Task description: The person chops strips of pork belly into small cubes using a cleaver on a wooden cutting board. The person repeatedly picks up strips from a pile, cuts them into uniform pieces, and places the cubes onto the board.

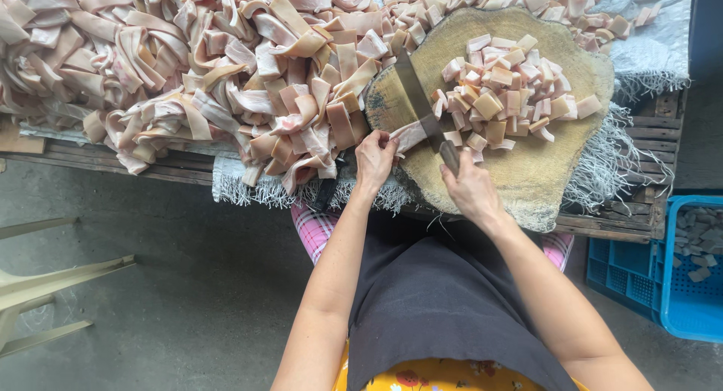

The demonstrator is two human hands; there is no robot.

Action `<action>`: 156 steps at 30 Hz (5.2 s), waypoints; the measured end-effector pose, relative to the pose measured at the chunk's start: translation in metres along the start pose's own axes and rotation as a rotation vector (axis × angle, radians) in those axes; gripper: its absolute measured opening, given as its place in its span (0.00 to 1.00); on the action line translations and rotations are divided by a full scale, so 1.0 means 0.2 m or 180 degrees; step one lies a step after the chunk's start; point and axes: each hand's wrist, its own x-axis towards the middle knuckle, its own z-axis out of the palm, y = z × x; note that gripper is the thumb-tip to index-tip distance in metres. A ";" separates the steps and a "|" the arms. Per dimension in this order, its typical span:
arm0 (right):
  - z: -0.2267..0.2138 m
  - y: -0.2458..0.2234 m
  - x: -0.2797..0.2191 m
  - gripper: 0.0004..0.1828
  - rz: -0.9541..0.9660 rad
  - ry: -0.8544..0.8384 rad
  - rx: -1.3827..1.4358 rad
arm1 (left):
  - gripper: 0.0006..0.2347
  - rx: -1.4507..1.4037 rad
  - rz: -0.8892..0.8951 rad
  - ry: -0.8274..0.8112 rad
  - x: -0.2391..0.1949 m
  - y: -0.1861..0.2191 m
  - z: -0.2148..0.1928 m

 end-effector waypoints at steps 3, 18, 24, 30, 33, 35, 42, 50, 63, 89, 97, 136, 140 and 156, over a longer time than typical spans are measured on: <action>-0.09 0.02 -0.03 0.23 0.0620 -0.0312 0.0590 | 0.10 0.0019 -0.0051 -0.0051 -0.01 -0.01 0.00; 0.06 0.05 -0.01 0.26 -0.0216 0.0195 -0.0191 | 0.09 0.0251 0.0378 0.0210 0.05 -0.04 0.12; -0.17 -0.04 -0.07 0.26 0.0376 -0.0097 0.0582 | 0.10 -0.0029 0.0107 0.0080 0.05 -0.05 0.16; -0.36 -0.19 -0.19 0.21 -0.0583 0.0908 0.0791 | 0.11 -0.0300 0.0327 0.0089 0.04 -0.07 0.18; -0.26 -0.16 -0.14 0.20 -0.0614 0.0733 0.0735 | 0.11 -0.0089 0.0365 0.0227 0.05 -0.04 0.16; -0.13 -0.12 -0.09 0.21 -0.0708 0.0465 0.0365 | 0.12 0.0020 0.0133 0.0264 0.05 -0.02 0.16; 0.00 0.01 -0.04 0.22 -0.0120 -0.0086 -0.0090 | 0.15 0.0684 0.0934 0.0341 -0.02 0.00 0.15; -0.33 0.05 -0.26 0.16 0.0664 0.0587 0.1765 | 0.10 0.0621 0.0554 -0.0011 -0.05 0.00 0.20; -0.47 0.48 -0.25 0.18 0.1869 0.1230 0.0898 | 0.55 0.2242 0.1974 0.0181 -0.12 0.12 0.77; -0.73 0.46 0.60 0.14 0.1130 0.1127 0.1989 | 0.23 0.1973 0.2619 0.0032 1.51 0.63 1.17; -0.57 0.75 0.79 0.18 0.0874 0.1359 -0.0691 | 0.39 0.3498 0.4152 -0.1772 0.89 0.19 0.91; -0.56 0.51 0.20 0.26 0.0646 0.0019 -0.0019 | 0.27 0.1556 0.0273 0.0619 0.18 -0.24 -0.47; -0.63 0.43 0.35 0.21 0.0408 0.1152 0.0010 | 0.31 0.1841 0.0275 0.0667 0.20 -0.28 -0.42; -0.32 0.19 -0.24 0.22 0.1090 -0.0002 0.0433 | 0.22 0.1387 0.0749 0.0948 0.27 -0.24 -0.33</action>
